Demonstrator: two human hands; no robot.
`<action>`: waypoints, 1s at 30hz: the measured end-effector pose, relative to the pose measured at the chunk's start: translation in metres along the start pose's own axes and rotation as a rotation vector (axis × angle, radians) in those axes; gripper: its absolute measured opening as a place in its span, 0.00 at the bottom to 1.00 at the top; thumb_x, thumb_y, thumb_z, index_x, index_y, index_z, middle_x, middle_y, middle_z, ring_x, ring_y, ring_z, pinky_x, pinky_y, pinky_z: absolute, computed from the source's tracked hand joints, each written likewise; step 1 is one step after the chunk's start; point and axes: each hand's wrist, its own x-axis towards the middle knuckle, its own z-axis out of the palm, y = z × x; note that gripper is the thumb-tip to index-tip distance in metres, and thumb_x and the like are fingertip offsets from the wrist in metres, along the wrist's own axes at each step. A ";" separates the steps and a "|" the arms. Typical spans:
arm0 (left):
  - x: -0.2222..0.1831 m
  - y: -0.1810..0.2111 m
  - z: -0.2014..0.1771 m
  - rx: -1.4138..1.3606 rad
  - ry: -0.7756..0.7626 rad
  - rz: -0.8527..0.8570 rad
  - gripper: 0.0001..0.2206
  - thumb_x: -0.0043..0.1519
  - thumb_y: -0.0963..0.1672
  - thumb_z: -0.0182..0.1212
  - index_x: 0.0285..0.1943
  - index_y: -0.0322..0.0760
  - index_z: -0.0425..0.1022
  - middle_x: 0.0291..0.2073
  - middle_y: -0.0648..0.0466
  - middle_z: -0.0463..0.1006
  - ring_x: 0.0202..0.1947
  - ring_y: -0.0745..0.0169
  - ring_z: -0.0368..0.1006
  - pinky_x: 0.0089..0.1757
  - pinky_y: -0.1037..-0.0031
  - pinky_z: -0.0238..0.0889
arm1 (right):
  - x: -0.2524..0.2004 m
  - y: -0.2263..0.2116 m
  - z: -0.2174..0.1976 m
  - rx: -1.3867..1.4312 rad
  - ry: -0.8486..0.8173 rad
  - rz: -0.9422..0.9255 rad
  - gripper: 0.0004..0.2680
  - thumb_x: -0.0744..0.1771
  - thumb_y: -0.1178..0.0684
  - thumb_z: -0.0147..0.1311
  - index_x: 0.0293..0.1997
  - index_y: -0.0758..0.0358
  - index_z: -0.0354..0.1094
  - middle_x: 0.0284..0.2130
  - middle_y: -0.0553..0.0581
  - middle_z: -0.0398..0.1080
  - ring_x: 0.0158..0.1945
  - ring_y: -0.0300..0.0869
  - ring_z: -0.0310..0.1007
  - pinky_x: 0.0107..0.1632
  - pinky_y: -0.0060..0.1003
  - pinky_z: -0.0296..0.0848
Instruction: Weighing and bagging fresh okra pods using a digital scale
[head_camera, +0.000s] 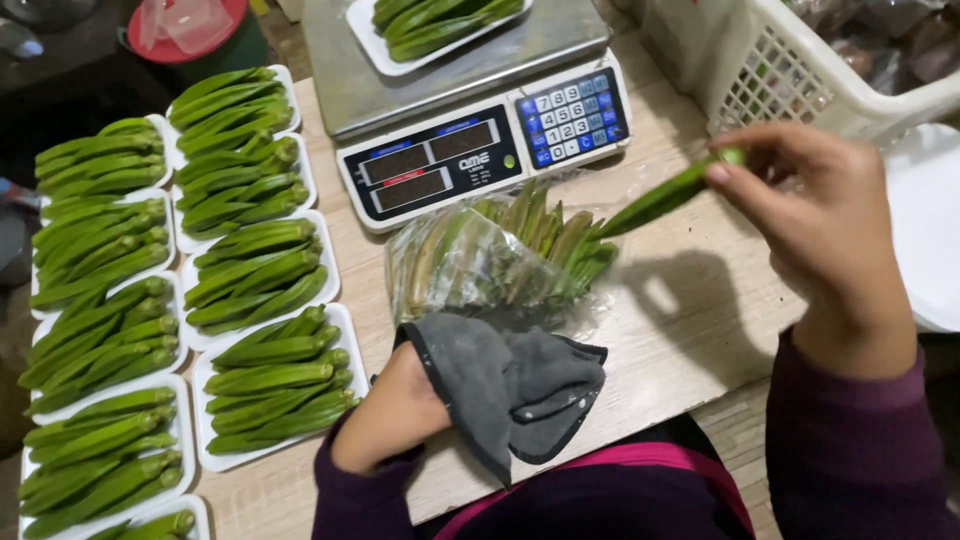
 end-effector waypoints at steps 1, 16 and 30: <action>-0.001 0.000 -0.002 0.011 -0.005 -0.008 0.12 0.49 0.37 0.73 0.42 0.33 0.87 0.38 0.55 0.89 0.38 0.71 0.79 0.42 0.77 0.74 | 0.008 0.000 0.000 -0.054 0.002 -0.050 0.08 0.71 0.62 0.63 0.55 0.72 0.74 0.36 0.60 0.73 0.35 0.38 0.65 0.36 0.28 0.62; -0.034 0.018 -0.027 0.397 0.400 -0.095 0.13 0.61 0.42 0.60 0.53 0.44 0.69 0.31 0.63 0.82 0.17 0.70 0.77 0.33 0.78 0.65 | 0.014 0.012 0.085 -0.962 -0.119 -0.681 0.13 0.61 0.35 0.65 0.39 0.45 0.69 0.29 0.44 0.69 0.35 0.45 0.67 0.33 0.41 0.59; -0.052 -0.019 0.007 0.015 0.523 -0.072 0.14 0.61 0.39 0.62 0.56 0.37 0.71 0.42 0.50 0.80 0.29 0.72 0.73 0.33 0.83 0.61 | -0.005 0.060 0.048 -0.585 -0.503 -0.417 0.07 0.65 0.45 0.60 0.43 0.50 0.77 0.32 0.42 0.80 0.36 0.43 0.65 0.42 0.40 0.58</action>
